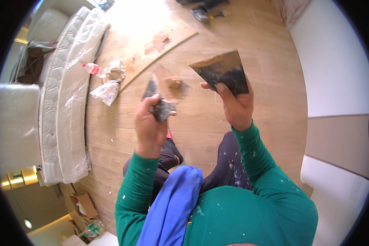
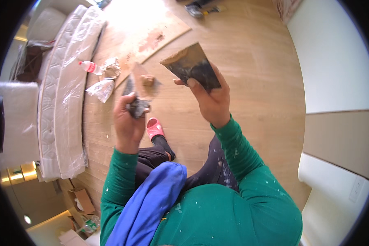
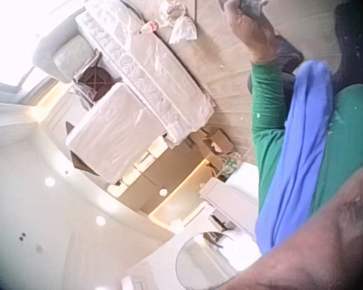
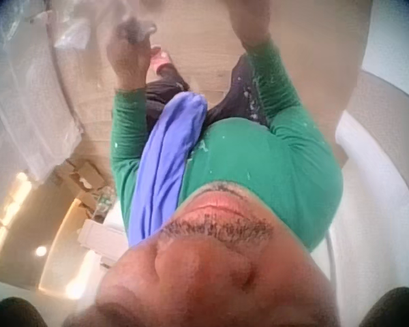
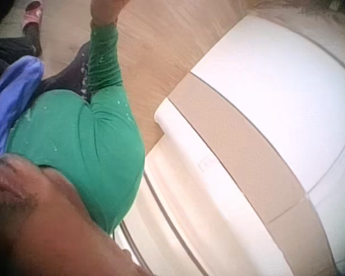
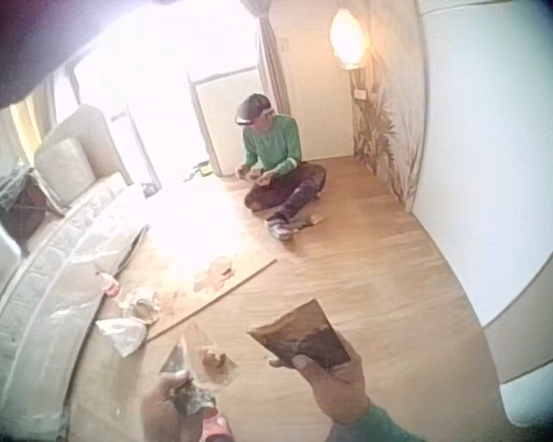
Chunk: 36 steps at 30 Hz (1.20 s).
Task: The person applies a substance to gaps in wood flooring using a small scraper and a putty knife, then later sweeps the area with a broom.
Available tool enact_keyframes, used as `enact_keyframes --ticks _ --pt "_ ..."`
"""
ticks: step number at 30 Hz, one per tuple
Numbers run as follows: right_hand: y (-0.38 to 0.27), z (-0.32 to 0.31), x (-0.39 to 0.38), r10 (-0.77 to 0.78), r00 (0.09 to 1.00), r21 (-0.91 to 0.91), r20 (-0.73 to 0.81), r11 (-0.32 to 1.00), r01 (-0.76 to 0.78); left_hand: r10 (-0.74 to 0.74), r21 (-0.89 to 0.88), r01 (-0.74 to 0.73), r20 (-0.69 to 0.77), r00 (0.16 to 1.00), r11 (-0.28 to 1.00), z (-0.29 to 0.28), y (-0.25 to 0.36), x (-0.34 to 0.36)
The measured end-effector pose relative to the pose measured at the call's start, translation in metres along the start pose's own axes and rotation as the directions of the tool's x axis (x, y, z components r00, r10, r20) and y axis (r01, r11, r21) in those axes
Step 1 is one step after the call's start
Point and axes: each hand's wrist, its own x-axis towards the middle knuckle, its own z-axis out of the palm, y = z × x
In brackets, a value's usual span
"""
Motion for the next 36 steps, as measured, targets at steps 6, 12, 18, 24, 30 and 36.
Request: enact_keyframes --ticks 6,12,18,24,30,36 --pt "-0.022 0.030 0.006 -0.179 0.857 -0.591 0.484 0.655 0.471 0.048 -0.096 -0.030 0.196 0.979 0.995 0.019 0.005 -0.018" --pt "0.001 -0.011 0.015 0.062 0.946 -0.745 0.318 0.633 0.209 0.406 0.143 -0.491 0.393 0.825 0.859 0.003 0.022 -0.040" --pt "-0.036 -0.027 -0.012 0.547 0.835 0.091 -0.069 0.837 -0.540 0.397 0.341 -0.925 0.882 0.253 -0.170 0.011 0.019 -0.036" --pt "-0.058 -0.004 0.015 0.486 0.856 0.342 0.176 0.785 -0.516 0.312 0.602 -0.778 0.785 0.535 -0.181 -0.030 0.013 -0.018" --pt "-0.043 0.016 0.010 -0.091 0.951 -0.702 0.297 0.655 0.282 0.034 -0.189 0.022 0.287 0.957 0.982 -0.016 0.019 -0.015" --pt "0.020 0.009 0.003 -0.042 0.782 -0.768 0.622 0.158 0.620 0.238 -0.073 -0.228 0.190 0.952 0.971 -0.022 0.010 -0.019"
